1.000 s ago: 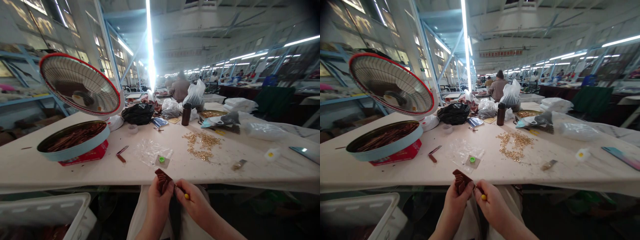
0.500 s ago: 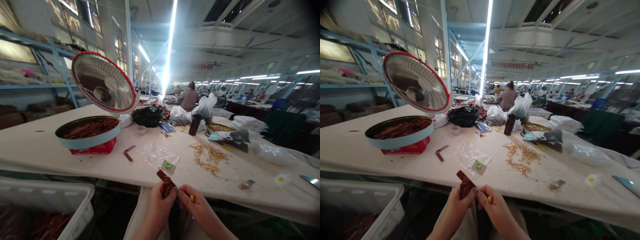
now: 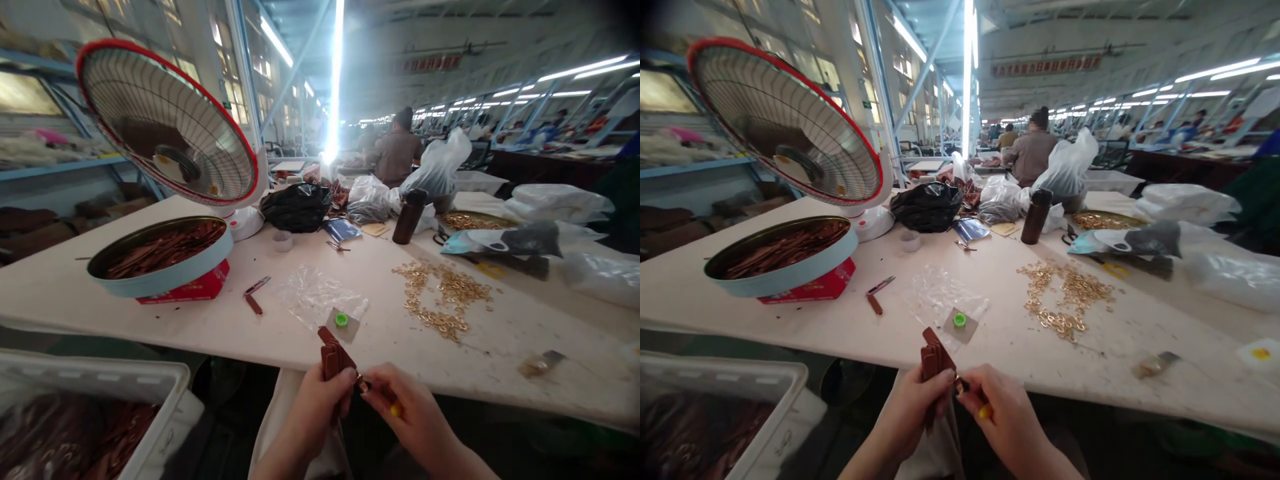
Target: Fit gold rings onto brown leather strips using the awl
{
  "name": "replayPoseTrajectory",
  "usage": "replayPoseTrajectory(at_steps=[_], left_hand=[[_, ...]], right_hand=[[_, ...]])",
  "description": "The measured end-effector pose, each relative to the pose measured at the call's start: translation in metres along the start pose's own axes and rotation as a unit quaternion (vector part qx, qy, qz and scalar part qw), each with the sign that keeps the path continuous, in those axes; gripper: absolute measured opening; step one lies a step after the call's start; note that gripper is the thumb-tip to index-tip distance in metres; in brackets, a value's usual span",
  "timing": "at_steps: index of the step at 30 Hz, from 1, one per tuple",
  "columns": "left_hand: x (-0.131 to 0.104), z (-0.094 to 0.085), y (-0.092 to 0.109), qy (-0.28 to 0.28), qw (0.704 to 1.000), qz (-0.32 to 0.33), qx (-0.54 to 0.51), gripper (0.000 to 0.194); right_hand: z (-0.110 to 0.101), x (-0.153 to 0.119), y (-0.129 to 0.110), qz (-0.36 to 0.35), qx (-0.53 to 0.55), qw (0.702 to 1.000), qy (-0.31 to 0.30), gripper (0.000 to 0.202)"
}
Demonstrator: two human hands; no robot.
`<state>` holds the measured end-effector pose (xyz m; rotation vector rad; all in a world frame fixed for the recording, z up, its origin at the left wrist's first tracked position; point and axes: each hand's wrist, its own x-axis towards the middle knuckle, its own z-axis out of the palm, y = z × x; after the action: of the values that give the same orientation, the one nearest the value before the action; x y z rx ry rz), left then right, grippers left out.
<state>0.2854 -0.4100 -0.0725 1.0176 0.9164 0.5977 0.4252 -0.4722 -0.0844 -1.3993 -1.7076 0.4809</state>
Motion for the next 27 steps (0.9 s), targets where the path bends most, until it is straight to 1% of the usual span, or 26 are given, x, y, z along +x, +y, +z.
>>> replayPoseTrajectory(at_steps=[1, 3, 4, 5, 7, 9, 13, 15, 20, 23, 27], left_hand=[[0.003, 0.003, 0.002, -0.010, 1.000, -0.006, 0.004, 0.023], [0.007, 0.008, 0.004, 0.000, 0.999, -0.013, 0.031, 0.023], [0.009, 0.011, 0.003, 0.015, 0.999, -0.010, 0.050, 0.022], [0.010, 0.014, 0.002, 0.034, 0.997, -0.002, 0.070, 0.022], [0.011, 0.019, -0.003, 0.069, 0.992, 0.019, 0.105, 0.019], [0.012, 0.023, -0.008, 0.092, 0.986, 0.037, 0.133, 0.016], [0.014, 0.025, -0.014, 0.092, 0.980, 0.038, 0.170, 0.012], [0.014, 0.026, -0.013, 0.083, 0.980, 0.042, 0.177, 0.010], [0.008, 0.024, -0.009, 0.047, 0.974, 0.087, 0.203, 0.010], [0.004, 0.022, -0.011, 0.023, 0.972, 0.107, 0.207, 0.007], [-0.001, 0.020, -0.020, 0.022, 0.973, 0.115, 0.197, 0.008]], right_hand=[[-0.004, 0.002, 0.005, -0.038, -0.023, 0.999, 0.005, 0.009], [-0.010, 0.007, 0.013, -0.094, -0.051, 0.994, 0.000, 0.011], [-0.012, 0.009, 0.016, -0.105, -0.051, 0.993, -0.005, 0.013], [-0.012, 0.011, 0.019, -0.100, -0.040, 0.994, -0.007, 0.015], [-0.012, 0.014, 0.023, -0.062, 0.012, 0.998, -0.011, 0.020], [-0.011, 0.016, 0.026, -0.012, 0.065, 0.998, -0.016, 0.022], [-0.009, 0.016, 0.034, 0.094, 0.111, 0.988, -0.043, 0.022], [-0.009, 0.015, 0.036, 0.129, 0.128, 0.982, -0.053, 0.021], [-0.004, 0.012, 0.033, 0.156, 0.159, 0.974, -0.037, 0.022], [0.001, 0.010, 0.027, 0.167, 0.190, 0.967, -0.017, 0.031], [0.006, 0.008, 0.016, 0.191, 0.260, 0.947, -0.015, 0.046]])
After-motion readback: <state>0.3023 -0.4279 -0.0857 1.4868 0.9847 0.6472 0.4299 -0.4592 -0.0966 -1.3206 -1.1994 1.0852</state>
